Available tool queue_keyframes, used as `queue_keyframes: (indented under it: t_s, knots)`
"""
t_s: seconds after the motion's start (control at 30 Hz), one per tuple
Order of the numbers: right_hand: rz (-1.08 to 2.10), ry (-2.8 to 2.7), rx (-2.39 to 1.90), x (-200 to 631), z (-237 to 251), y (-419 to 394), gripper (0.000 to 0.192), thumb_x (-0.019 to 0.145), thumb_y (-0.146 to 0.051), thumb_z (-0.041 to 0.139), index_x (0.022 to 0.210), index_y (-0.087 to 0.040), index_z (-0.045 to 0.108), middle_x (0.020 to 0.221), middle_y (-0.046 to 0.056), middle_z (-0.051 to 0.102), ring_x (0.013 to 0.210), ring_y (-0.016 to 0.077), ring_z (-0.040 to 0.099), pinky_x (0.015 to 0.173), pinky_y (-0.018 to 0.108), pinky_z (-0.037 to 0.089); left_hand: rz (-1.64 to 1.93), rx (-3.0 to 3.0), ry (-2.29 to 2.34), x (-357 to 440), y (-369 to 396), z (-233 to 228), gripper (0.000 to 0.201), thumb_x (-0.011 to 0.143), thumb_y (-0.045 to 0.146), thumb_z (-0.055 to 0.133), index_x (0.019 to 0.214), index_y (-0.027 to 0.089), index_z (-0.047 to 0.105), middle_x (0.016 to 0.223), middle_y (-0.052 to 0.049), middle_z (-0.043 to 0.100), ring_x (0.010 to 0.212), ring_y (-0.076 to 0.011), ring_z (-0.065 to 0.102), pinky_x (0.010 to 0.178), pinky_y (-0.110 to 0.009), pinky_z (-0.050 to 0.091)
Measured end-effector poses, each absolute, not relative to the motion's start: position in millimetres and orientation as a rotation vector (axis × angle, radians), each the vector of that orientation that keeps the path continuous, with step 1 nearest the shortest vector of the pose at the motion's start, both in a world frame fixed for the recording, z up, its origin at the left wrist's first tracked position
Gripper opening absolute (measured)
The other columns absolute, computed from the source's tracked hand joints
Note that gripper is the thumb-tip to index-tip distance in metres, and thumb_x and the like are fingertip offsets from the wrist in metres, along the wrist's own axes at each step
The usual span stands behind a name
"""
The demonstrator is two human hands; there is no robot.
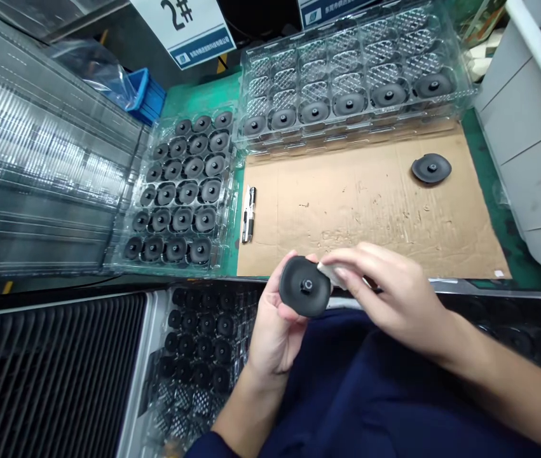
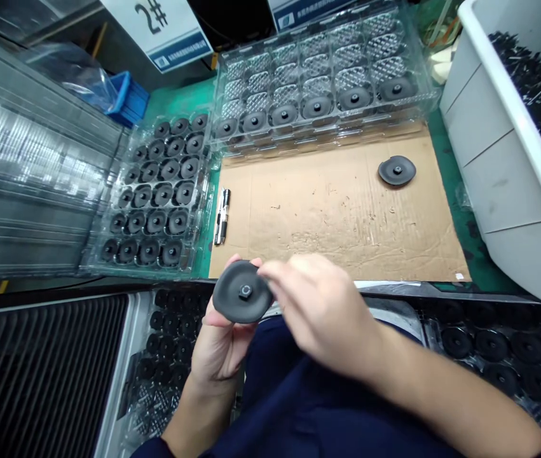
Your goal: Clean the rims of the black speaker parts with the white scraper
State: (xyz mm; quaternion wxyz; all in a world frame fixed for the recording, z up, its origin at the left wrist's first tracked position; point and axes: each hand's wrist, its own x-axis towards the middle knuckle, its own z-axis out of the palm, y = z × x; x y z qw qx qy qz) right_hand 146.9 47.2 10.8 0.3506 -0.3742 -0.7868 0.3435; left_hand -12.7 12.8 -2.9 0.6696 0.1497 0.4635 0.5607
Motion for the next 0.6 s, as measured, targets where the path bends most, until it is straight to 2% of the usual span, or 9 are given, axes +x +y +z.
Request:
queue_keyframes:
  t_s: [0.13, 0.33, 0.47, 0.53, 0.6]
  knots:
    - [0.903, -2.081, -0.821, 146.4, 10.9, 53.0, 0.027, 0.088, -0.012, 0.047, 0.112, -0.014, 0.057, 0.088, 0.006, 0.066, 0.077, 0.0152, 0.058, 0.071, 0.029, 0.047, 1.248, 0.326, 0.971, -13.5, 15.3, -5.2, 0.057, 0.059, 0.039, 0.079, 0.112, 0.031, 0.062, 0.119, -0.003, 0.062, 0.107, -0.0262, 0.06, 0.091, -0.034, 0.05]
    - [0.897, -1.873, -1.38, 164.5, -42.7, 77.3, 0.022, 0.091, -0.027, 0.047, 0.104, -0.022, 0.063, 0.096, 0.004, 0.067, 0.074, 0.0137, 0.059, 0.066, 0.026, 0.046, 1.3, 0.299, 0.988, -14.0, 16.0, -7.6, 0.06, 0.061, 0.046, 0.074, 0.116, 0.03, 0.059, 0.122, -0.004, 0.059, 0.108, -0.0261, 0.06, 0.092, -0.033, 0.05]
    - [1.038, -1.81, -1.486, 170.5, -86.4, 59.8, 0.024, 0.09, -0.029, 0.048, 0.107, -0.019, 0.061, 0.102, 0.006, 0.067, 0.075, 0.0153, 0.061, 0.067, 0.028, 0.048, 1.299, 0.289, 0.976, -15.2, 15.9, -8.9, 0.06, 0.062, 0.044, 0.074, 0.118, 0.029, 0.058, 0.123, -0.004, 0.058, 0.11, -0.0272, 0.059, 0.094, -0.034, 0.048]
    - [1.09, -1.821, -1.489, 170.4, -88.7, 55.1, 0.022, 0.089, -0.028, 0.048, 0.103, -0.018, 0.062, 0.098, 0.006, 0.069, 0.073, 0.0154, 0.061, 0.067, 0.028, 0.048, 1.285, 0.287, 0.971, -14.8, 16.5, -10.3, 0.06, 0.062, 0.044, 0.075, 0.118, 0.029, 0.057, 0.124, -0.004, 0.058, 0.111, -0.0275, 0.058, 0.095, -0.035, 0.048]
    - [1.066, -1.802, -1.478, 168.0, -70.8, 58.8, 0.021, 0.088, -0.029, 0.05, 0.102, -0.019, 0.063, 0.097, 0.005, 0.068, 0.071, 0.0145, 0.06, 0.065, 0.028, 0.048, 1.274, 0.302, 0.962, -12.8, 17.1, -11.0, 0.06, 0.062, 0.043, 0.076, 0.117, 0.029, 0.058, 0.123, -0.004, 0.058, 0.111, -0.0274, 0.058, 0.094, -0.034, 0.048]
